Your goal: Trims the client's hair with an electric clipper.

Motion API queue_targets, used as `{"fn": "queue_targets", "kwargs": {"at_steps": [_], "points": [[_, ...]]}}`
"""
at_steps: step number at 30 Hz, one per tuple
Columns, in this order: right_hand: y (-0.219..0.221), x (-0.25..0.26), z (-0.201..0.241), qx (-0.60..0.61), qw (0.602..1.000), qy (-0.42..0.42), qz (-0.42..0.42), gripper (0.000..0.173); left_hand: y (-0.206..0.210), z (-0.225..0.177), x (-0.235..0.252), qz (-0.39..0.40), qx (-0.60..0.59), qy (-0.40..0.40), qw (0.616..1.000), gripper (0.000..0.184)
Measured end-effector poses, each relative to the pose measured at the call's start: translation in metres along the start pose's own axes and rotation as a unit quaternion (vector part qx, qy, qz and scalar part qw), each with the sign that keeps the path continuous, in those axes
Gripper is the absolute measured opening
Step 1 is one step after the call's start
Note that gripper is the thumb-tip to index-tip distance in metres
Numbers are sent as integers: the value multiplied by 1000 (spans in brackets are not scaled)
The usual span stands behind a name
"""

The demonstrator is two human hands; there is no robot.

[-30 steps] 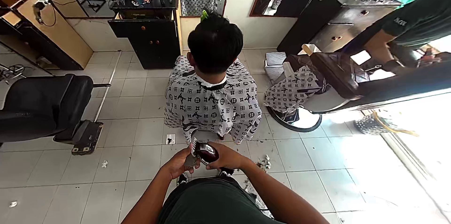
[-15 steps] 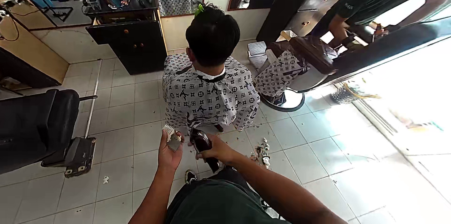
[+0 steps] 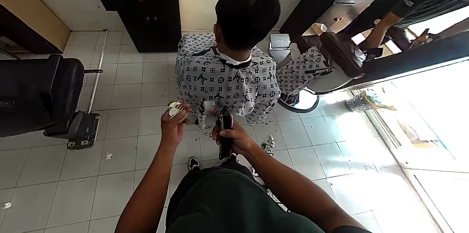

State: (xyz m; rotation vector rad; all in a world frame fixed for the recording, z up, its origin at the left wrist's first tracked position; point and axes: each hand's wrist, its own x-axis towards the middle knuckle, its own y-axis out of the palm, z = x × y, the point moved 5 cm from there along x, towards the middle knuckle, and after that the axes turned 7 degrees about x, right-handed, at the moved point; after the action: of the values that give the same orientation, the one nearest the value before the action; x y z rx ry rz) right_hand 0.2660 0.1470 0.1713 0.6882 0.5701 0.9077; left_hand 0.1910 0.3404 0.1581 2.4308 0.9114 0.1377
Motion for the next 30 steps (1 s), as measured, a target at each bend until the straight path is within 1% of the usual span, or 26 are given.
{"fn": "queue_targets", "kwargs": {"at_steps": [2,4,6,7,8,10,11,12,13,14,16,17,18,19,20,22,25,28,30], "points": [[2,1,0,-5,1000,-8,14,54,11,1,-7,26,63,-14,998,28],[4,2,0,-26,999,-13,13,54,24,5,-12,43,106,-33,993,40],[8,4,1,-60,998,-20,-9,45,36,6,-14,46,142,-59,987,52],[11,4,2,-83,996,-22,-25,40,41,6,-14,48,166,-68,983,51],[14,5,3,-108,993,-20,-41,39,44,5,-14,51,191,-68,978,44],[17,7,5,-168,983,-13,-69,42,46,3,-10,58,249,-56,965,24],[16,8,8,-211,974,-10,-83,46,44,1,-8,59,280,-49,957,19],[15,8,13,-275,956,-12,-97,50,43,-1,-5,61,312,-45,947,17],[12,9,20,-366,924,-10,-106,58,41,-4,-3,61,343,-48,936,17],[10,9,27,-463,879,4,-113,65,39,-7,-1,63,369,-55,926,18],[9,10,39,-616,777,49,-119,67,37,-10,3,79,404,-71,908,21],[10,10,43,-664,734,69,-121,66,37,-10,4,89,409,-76,905,20],[12,10,45,-698,700,85,-122,67,38,-10,4,97,405,-78,906,20],[14,10,48,-720,676,97,-123,70,39,-10,5,105,398,-78,908,20],[16,11,49,-732,661,105,-124,74,41,-9,6,113,395,-78,909,20],[18,14,50,-738,655,101,-126,78,44,-7,9,131,406,-72,901,21],[15,18,49,-721,676,81,-128,77,48,-7,12,132,407,-79,900,20],[10,20,49,-702,699,76,-117,77,51,-6,14,147,328,-123,925,18],[4,20,49,-671,731,64,-104,80,49,-4,17,165,276,-160,933,22]]}}
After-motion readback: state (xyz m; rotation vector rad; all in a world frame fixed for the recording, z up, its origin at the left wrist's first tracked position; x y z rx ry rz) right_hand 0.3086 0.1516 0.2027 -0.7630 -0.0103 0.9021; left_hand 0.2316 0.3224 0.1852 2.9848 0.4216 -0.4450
